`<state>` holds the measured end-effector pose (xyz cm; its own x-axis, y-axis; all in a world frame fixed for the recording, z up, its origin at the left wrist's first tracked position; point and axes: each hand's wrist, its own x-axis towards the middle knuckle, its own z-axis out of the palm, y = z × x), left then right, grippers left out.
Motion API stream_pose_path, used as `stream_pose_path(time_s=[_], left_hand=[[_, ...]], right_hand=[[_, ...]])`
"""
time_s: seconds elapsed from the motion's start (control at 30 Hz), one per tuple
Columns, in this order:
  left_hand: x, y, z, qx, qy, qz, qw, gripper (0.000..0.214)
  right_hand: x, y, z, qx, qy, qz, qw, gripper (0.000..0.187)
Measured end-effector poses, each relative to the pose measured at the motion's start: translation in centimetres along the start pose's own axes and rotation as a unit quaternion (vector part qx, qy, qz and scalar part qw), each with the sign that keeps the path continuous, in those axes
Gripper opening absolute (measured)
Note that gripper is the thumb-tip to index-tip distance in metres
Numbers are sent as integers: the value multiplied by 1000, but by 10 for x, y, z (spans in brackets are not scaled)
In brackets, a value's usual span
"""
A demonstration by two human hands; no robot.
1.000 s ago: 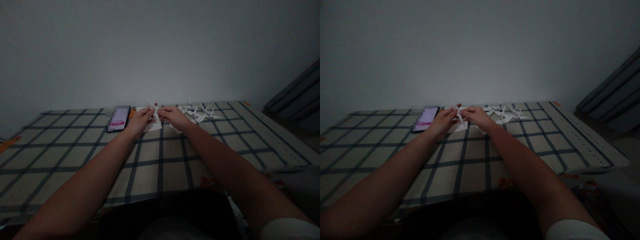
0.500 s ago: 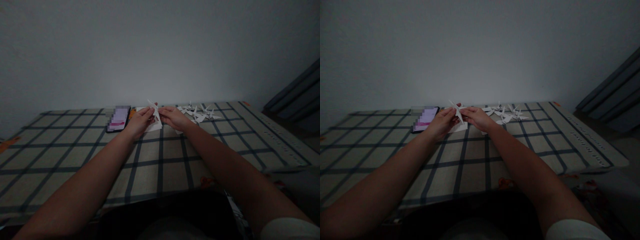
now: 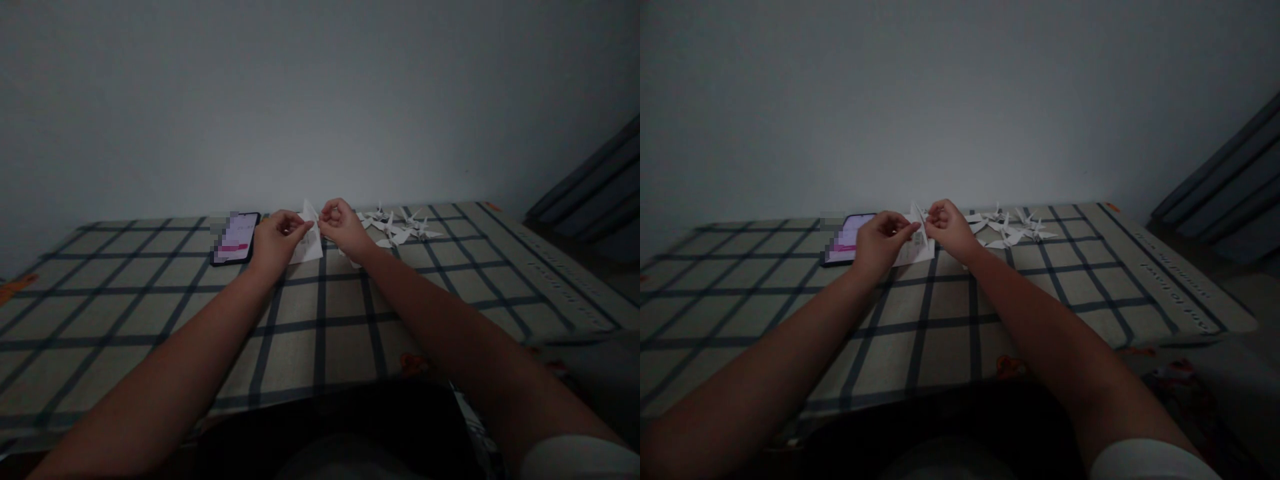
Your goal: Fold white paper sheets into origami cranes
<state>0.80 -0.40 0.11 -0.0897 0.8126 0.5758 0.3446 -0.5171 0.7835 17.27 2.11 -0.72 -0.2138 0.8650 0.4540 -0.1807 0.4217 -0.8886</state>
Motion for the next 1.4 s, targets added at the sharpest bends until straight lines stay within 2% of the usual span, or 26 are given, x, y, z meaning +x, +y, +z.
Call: stream_pose_path(time_s=[0.17, 0.3, 0.4, 0.5, 0.63, 0.77, 1.07, 1.4], left_hand=[[-1, 3, -4, 72, -18, 63, 995, 15], [-1, 5, -5, 108, -35, 102, 988, 12], [-3, 6, -4, 102, -55, 81, 990, 15], [-4, 5, -2, 50, -70, 20, 996, 26], [-3, 1, 1, -59, -76, -83, 992, 39], [-2, -4, 3, -129, -80, -124, 980, 41], [-1, -7, 4, -167, -103, -149, 969, 48], [1, -14, 6, -199, -125, -170, 957, 49]], right_hand=[[-2, 0, 0, -107, 11, -60, 992, 20], [-5, -2, 0, -190, 10, -120, 974, 15], [-7, -6, 0, -236, -9, -156, 959, 8], [-8, -9, 0, -250, -33, -181, 951, 6], [-6, -6, -2, -240, -45, -171, 954, 10], [-4, 2, -3, -199, -46, -175, 963, 19], [-4, 2, -3, -173, -64, -160, 970, 29], [-5, -4, 1, -108, -47, -81, 990, 38]])
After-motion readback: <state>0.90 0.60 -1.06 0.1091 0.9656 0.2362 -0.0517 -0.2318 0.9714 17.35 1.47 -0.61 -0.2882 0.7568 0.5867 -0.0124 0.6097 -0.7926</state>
